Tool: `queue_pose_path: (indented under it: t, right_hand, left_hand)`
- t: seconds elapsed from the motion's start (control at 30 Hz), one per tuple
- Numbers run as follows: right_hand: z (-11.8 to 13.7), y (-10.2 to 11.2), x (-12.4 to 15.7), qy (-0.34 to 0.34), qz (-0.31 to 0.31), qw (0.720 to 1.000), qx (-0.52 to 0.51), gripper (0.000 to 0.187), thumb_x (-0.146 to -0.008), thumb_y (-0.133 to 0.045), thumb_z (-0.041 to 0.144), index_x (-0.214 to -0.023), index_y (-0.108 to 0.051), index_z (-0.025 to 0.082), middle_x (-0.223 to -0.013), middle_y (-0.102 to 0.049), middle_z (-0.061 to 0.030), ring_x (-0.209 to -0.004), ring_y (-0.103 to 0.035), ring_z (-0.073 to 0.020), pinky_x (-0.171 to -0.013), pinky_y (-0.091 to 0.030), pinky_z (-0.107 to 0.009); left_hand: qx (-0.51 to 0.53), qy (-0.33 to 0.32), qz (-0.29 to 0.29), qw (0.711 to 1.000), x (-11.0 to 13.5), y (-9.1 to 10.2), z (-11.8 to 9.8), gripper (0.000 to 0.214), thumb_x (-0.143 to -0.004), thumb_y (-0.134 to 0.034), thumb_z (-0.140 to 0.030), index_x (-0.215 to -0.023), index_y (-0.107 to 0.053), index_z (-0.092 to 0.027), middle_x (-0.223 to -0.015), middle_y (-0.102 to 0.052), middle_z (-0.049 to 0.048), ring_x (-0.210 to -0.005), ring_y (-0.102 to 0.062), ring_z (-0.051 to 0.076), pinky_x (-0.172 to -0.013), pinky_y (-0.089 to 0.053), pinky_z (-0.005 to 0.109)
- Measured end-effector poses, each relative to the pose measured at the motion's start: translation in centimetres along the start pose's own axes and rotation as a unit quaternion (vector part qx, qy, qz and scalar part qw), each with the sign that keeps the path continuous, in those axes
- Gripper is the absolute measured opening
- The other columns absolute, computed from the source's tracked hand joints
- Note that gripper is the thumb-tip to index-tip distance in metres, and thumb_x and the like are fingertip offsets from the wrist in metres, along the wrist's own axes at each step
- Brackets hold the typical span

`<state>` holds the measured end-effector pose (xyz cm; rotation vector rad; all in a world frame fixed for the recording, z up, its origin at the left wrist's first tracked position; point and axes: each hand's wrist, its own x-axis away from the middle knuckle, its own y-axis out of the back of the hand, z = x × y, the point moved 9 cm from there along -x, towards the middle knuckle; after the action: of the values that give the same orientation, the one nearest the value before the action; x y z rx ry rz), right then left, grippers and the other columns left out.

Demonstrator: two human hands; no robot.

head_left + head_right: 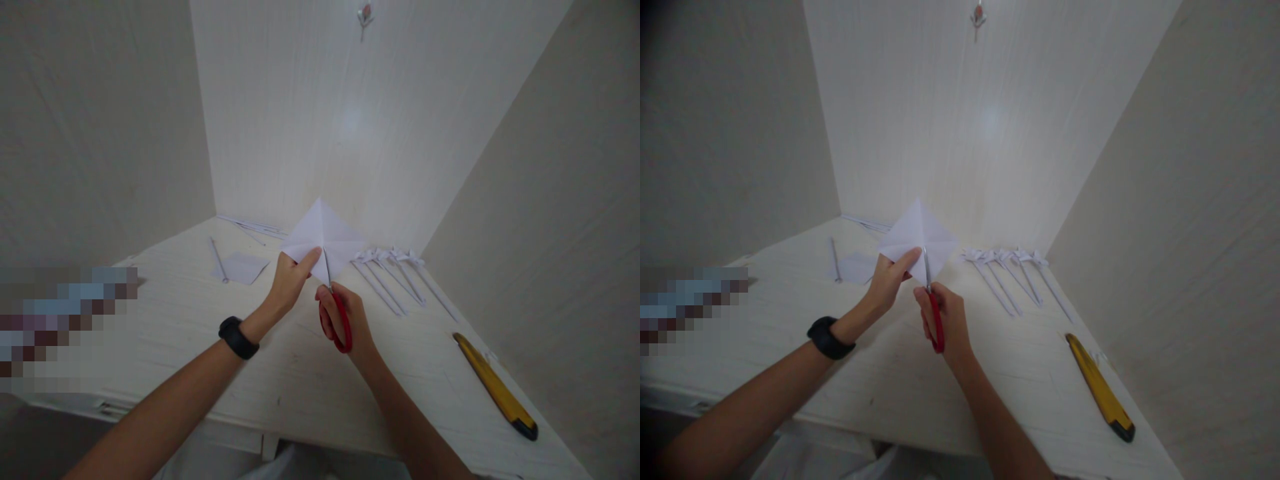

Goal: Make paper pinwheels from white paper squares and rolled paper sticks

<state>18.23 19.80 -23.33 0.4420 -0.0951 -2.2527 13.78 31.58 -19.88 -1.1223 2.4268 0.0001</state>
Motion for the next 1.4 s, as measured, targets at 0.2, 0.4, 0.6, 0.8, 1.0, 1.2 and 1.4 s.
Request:
queue_pose_path:
  t: [0.2,0.4,0.6,0.8,1.0,1.2,1.4]
  right_hand:
    - [0.1,-0.1,0.0,0.002,0.005,1.0,-0.003,0.034,-0.086,-0.049,0.049,-0.069,-0.05,0.02,-0.037,-0.04,0.0094,-0.028,-0.035,-0.006,-0.03,-0.027,-0.017]
    - [-0.2,0.0,0.0,-0.001,0.002,1.0,-0.008,0.035,-0.086,-0.05,0.05,-0.069,-0.051,0.019,-0.037,-0.041,0.0091,-0.027,-0.036,-0.0056,-0.03,-0.026,-0.016]
    - [-0.5,0.2,-0.2,-0.008,-0.015,1.0,-0.001,0.034,-0.083,-0.054,0.051,-0.069,-0.053,0.019,-0.038,-0.041,0.0091,-0.027,-0.036,-0.0046,-0.029,-0.025,-0.015]
    - [-1.8,0.7,-0.4,-0.036,-0.045,0.998,0.011,0.037,-0.081,-0.056,0.052,-0.066,-0.051,0.019,-0.038,-0.042,0.0088,-0.026,-0.038,-0.005,-0.028,-0.027,-0.016]
    - [-1.8,2.8,-0.5,-0.046,-0.12,0.985,-0.115,0.039,-0.082,-0.052,0.056,-0.068,-0.05,0.019,-0.037,-0.044,0.0075,-0.027,-0.038,-0.0074,-0.027,-0.027,-0.018]
    - [-1.7,5.6,-1.0,-0.016,-0.184,0.947,-0.262,0.045,-0.078,-0.054,0.06,-0.06,-0.048,0.018,-0.041,-0.045,0.0057,-0.033,-0.037,-0.0059,-0.033,-0.03,-0.019]
    - [-1.6,5.5,-1.2,0.002,-0.165,0.953,-0.255,0.042,-0.079,-0.058,0.055,-0.059,-0.048,0.019,-0.042,-0.045,0.0057,-0.035,-0.041,-0.0071,-0.036,-0.035,-0.021]
  left_hand:
    - [0.009,0.002,-0.001,1.0,-0.2,0.2,0.3,0.029,-0.072,-0.064,-0.04,-0.059,-0.051,-0.018,-0.058,-0.048,-0.0036,-0.052,-0.044,0.009,-0.047,-0.039,0.019]
    - [0.032,0.006,-0.016,0.999,-0.2,0.3,0.3,0.027,-0.07,-0.066,-0.041,-0.063,-0.054,-0.018,-0.058,-0.048,-0.0043,-0.052,-0.044,0.008,-0.046,-0.037,0.018]
    - [0.104,-0.012,-0.102,0.989,-0.5,2.1,0.0,0.021,-0.068,-0.069,-0.036,-0.071,-0.059,-0.019,-0.063,-0.055,-0.0041,-0.053,-0.048,0.008,-0.045,-0.038,0.017]
    - [0.178,-0.015,-0.137,0.974,-0.9,3.0,-0.3,0.019,-0.066,-0.068,-0.026,-0.083,-0.061,-0.021,-0.077,-0.062,-0.0035,-0.061,-0.055,0.008,-0.051,-0.043,0.016]
    - [0.05,-0.021,0.012,0.998,-1.1,0.4,-0.3,0.019,-0.068,-0.066,-0.03,-0.082,-0.063,-0.017,-0.085,-0.068,0.0031,-0.078,-0.062,0.017,-0.065,-0.049,0.026]
    - [-0.039,0.011,0.193,0.98,-0.2,-2.9,0.3,0.029,-0.066,-0.065,-0.032,-0.089,-0.067,-0.014,-0.09,-0.071,0.0076,-0.084,-0.064,0.023,-0.076,-0.05,0.034]
    - [-0.108,0.02,0.211,0.971,-0.5,-3.1,1.0,0.03,-0.063,-0.066,-0.028,-0.089,-0.066,-0.014,-0.088,-0.07,0.0079,-0.076,-0.063,0.021,-0.064,-0.049,0.03]
